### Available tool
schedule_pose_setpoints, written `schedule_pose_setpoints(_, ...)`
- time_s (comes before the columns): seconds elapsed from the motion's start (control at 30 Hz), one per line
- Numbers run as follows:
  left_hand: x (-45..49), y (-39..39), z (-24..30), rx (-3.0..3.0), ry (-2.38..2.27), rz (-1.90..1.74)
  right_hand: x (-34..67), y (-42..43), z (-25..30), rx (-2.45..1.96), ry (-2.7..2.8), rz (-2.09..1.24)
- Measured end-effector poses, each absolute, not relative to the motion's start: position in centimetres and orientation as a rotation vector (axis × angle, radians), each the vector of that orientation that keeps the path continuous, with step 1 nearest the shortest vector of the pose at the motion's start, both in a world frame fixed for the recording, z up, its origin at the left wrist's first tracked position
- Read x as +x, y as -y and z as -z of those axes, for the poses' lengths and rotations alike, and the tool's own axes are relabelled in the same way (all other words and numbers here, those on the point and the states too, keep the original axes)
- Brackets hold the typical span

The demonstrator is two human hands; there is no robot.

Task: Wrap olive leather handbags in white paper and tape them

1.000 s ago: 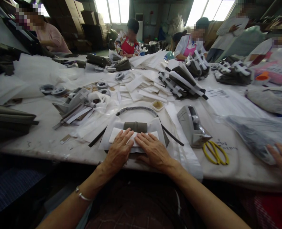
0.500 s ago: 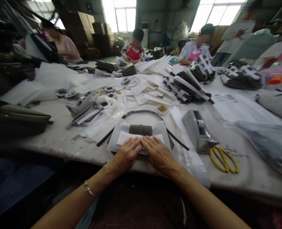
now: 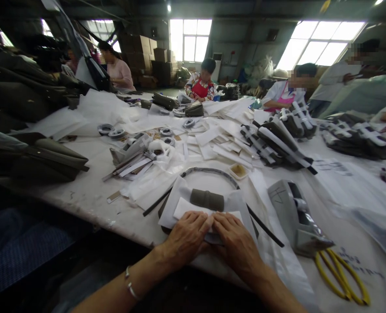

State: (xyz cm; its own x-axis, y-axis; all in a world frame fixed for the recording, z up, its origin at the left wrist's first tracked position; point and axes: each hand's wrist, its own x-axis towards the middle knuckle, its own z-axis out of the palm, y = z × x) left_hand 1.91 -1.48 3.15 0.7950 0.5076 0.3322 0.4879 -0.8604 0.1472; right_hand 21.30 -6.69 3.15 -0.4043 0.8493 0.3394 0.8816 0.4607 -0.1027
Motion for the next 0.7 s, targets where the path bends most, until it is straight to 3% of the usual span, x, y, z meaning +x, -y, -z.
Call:
schedule_pose_setpoints(0.13, 1.9, 1.8, -1.8, 2.93, -0.831, -0.676, 22.0, 6.8, -3.7, -1.454, 2.372, -0.003)
schedule_pose_setpoints(0.4, 2.0, 1.3, 0.6, 3.063, -0.823, -0.959, 24.0, 4.6, -8.8, -1.627, 2.196, -0.717)
schedule_pose_setpoints(0.7, 2.2, 1.1, 1.1, 2.951, -0.824, -1.031, 26.9, 0.7, -12.5, -1.942, 1.704, -0.434)
